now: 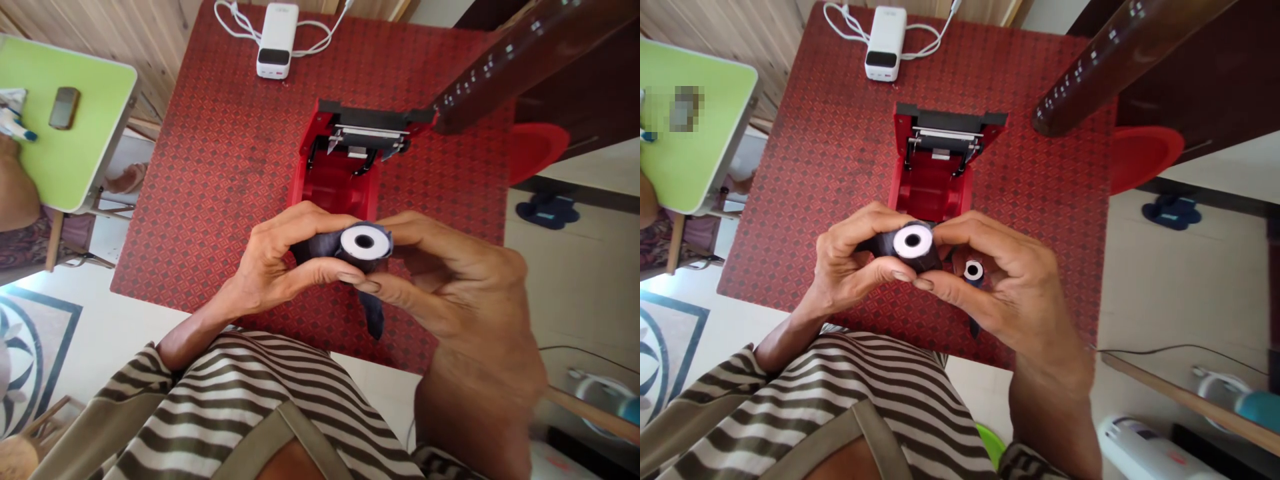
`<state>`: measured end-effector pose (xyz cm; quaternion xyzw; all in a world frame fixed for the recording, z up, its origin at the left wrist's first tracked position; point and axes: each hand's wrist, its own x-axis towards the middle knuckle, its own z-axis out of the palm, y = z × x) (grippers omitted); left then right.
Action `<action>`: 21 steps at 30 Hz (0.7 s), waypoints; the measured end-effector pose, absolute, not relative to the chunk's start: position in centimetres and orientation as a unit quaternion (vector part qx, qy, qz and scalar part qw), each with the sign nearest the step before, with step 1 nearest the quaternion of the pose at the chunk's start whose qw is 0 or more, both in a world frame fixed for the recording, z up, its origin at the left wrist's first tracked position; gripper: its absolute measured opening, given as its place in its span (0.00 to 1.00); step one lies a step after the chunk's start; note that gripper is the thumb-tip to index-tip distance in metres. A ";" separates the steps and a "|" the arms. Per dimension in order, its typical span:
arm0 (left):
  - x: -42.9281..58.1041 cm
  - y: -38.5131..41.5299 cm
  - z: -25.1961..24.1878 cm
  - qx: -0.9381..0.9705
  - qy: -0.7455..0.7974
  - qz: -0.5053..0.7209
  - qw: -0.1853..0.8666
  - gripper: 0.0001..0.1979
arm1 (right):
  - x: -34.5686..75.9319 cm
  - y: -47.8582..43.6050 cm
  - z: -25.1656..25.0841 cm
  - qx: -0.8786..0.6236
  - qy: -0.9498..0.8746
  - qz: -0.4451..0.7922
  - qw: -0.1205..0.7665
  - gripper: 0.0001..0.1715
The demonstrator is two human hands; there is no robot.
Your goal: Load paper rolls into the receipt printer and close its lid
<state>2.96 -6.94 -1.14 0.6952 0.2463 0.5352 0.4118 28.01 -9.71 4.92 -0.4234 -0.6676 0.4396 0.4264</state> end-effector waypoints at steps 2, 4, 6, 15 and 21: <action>3.2 -7.0 -1.4 0.692 0.269 0.534 0.405 0.26 | 28.0 -10.0 4.5 -0.441 -0.663 0.433 0.423 0.18; 3.2 -7.1 -1.8 0.687 0.269 0.544 0.399 0.27 | 27.9 -10.2 4.0 -0.453 -0.662 0.420 0.424 0.17; 3.1 -7.1 -2.1 0.679 0.261 0.555 0.403 0.26 | 27.8 -10.3 3.7 -0.458 -0.662 0.412 0.427 0.17; 1.5 -7.6 -1.6 0.628 0.265 0.544 0.490 0.35 | 26.7 -9.3 3.7 -0.443 -0.639 0.455 0.433 0.21; 1.6 -6.9 -2.3 0.678 0.234 0.571 0.400 0.33 | 25.1 -8.3 3.2 -0.382 -0.576 0.522 0.500 0.22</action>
